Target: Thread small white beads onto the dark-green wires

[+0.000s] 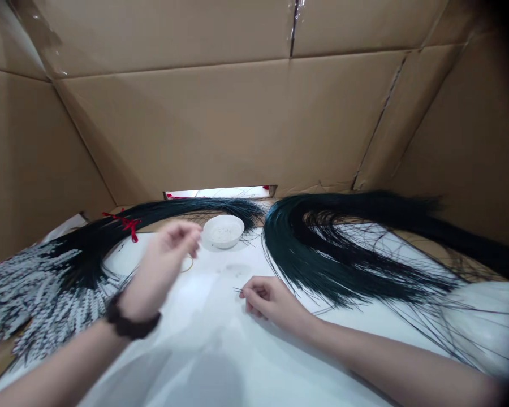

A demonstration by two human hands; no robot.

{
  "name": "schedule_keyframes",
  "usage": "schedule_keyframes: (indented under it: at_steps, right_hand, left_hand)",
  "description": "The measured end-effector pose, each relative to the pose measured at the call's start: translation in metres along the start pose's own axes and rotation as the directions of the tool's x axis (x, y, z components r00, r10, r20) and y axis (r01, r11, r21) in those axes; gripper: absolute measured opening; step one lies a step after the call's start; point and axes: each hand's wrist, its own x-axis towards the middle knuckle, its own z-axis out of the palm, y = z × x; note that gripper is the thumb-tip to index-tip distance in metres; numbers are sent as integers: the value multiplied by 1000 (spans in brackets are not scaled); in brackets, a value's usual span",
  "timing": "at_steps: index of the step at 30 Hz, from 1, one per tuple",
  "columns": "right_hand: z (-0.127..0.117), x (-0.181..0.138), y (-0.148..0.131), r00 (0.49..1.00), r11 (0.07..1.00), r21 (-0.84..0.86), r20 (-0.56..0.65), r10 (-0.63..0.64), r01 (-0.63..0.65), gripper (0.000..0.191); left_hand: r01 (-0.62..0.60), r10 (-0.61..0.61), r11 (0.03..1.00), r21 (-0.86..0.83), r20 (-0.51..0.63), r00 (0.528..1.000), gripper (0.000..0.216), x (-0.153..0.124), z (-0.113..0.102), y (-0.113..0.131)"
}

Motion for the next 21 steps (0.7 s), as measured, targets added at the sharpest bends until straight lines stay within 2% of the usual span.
schedule_keyframes:
  at_steps: [4, 7, 12, 21]
  right_hand:
    - [-2, 6, 3, 999, 997, 64, 3, 50, -50, 16]
    - [-3, 8, 4, 998, 995, 85, -6, 57, -56, 19]
    - [-3, 10, 5, 998, 992, 113, -14, 65, -63, 22]
    - [0, 26, 2, 984, 977, 159, -91, 156, -141, 5]
  left_hand:
    - [201, -193, 978, -55, 117, 974, 14, -12, 34, -52]
    - [244, -229, 966, -89, 155, 961, 16, -18, 45, -74]
    - [291, -256, 946, -140, 228, 940, 18, -19, 42, -74]
    - [288, -231, 939, -188, 274, 934, 17, -11, 47, -79]
